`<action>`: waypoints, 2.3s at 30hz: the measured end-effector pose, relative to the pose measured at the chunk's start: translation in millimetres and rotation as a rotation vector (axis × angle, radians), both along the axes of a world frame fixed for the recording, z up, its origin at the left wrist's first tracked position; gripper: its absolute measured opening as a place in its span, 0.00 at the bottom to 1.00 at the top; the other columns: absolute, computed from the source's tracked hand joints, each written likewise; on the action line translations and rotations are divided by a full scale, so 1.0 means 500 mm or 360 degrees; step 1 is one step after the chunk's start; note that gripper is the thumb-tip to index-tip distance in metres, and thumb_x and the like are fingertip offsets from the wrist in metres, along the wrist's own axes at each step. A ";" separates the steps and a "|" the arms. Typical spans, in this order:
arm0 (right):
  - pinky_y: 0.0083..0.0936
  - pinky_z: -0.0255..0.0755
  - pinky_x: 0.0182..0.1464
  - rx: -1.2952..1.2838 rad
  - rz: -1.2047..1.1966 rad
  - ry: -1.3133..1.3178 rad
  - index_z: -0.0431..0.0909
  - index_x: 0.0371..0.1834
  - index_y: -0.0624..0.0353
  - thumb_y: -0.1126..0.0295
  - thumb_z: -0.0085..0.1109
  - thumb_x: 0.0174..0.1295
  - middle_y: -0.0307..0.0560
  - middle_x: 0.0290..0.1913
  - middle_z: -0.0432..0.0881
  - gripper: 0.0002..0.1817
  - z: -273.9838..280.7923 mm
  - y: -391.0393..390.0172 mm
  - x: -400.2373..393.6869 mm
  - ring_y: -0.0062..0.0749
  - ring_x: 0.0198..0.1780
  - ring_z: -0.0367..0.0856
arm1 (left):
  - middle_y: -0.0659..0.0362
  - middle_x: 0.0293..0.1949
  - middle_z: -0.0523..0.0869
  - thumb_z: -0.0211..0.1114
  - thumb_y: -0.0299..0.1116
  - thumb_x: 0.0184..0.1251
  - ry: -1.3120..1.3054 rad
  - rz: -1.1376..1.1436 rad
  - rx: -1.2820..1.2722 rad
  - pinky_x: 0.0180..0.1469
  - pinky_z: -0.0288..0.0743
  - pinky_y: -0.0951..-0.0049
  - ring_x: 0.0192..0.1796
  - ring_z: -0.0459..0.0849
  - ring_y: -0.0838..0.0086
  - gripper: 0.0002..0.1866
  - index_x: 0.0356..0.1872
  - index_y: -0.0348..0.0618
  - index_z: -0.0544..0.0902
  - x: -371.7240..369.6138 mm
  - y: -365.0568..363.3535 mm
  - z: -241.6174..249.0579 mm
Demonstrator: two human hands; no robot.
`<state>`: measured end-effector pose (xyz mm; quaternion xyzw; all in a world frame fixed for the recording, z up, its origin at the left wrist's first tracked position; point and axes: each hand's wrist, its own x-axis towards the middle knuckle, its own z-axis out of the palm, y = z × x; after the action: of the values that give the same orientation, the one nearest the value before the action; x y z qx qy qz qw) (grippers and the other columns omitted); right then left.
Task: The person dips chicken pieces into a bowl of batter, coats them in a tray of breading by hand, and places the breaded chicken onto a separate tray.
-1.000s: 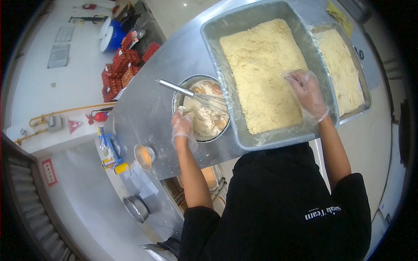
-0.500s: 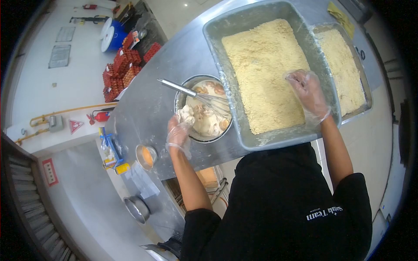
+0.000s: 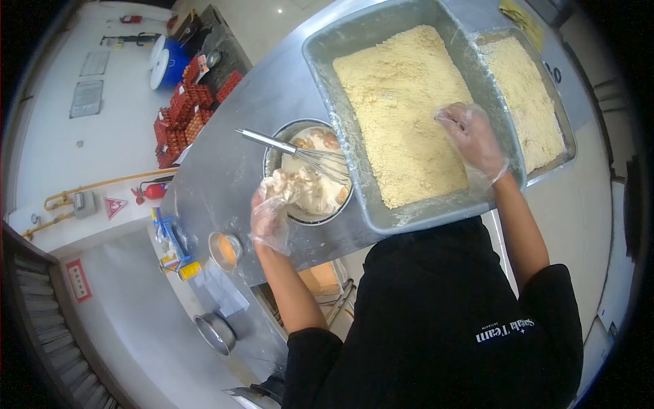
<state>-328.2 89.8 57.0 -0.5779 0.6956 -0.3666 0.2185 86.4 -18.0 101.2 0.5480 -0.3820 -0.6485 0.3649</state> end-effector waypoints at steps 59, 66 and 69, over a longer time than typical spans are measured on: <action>0.37 0.58 0.76 0.1881 0.0221 -0.1191 0.58 0.77 0.59 0.42 0.47 0.73 0.59 0.74 0.67 0.39 -0.105 -0.062 0.168 0.49 0.75 0.64 | 0.55 0.43 0.89 0.67 0.25 0.65 -0.0514 -0.0512 -0.1262 0.55 0.80 0.67 0.47 0.86 0.68 0.10 0.47 0.41 0.86 -0.240 -0.056 0.097; 0.43 0.56 0.76 0.0271 0.1054 0.0053 0.59 0.78 0.53 0.47 0.45 0.75 0.63 0.74 0.63 0.33 -0.214 -0.022 0.055 0.49 0.75 0.64 | 0.47 0.46 0.85 0.65 0.22 0.59 -0.1139 -0.0084 -0.1071 0.56 0.76 0.63 0.49 0.84 0.57 0.17 0.51 0.34 0.83 -0.032 0.056 -0.102; 0.38 0.63 0.71 0.0844 0.0679 0.0056 0.62 0.76 0.53 0.56 0.47 0.76 0.61 0.63 0.71 0.28 -0.012 -0.114 0.081 0.46 0.65 0.71 | 0.41 0.49 0.83 0.62 0.22 0.56 -0.1422 -0.0063 -0.1049 0.57 0.75 0.54 0.52 0.81 0.44 0.21 0.53 0.34 0.81 -0.021 0.087 -0.143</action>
<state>-287.8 32.6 51.1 -0.6397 0.6337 -0.1089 0.4210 76.1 25.7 29.6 0.6193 -0.6926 -0.2058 0.3073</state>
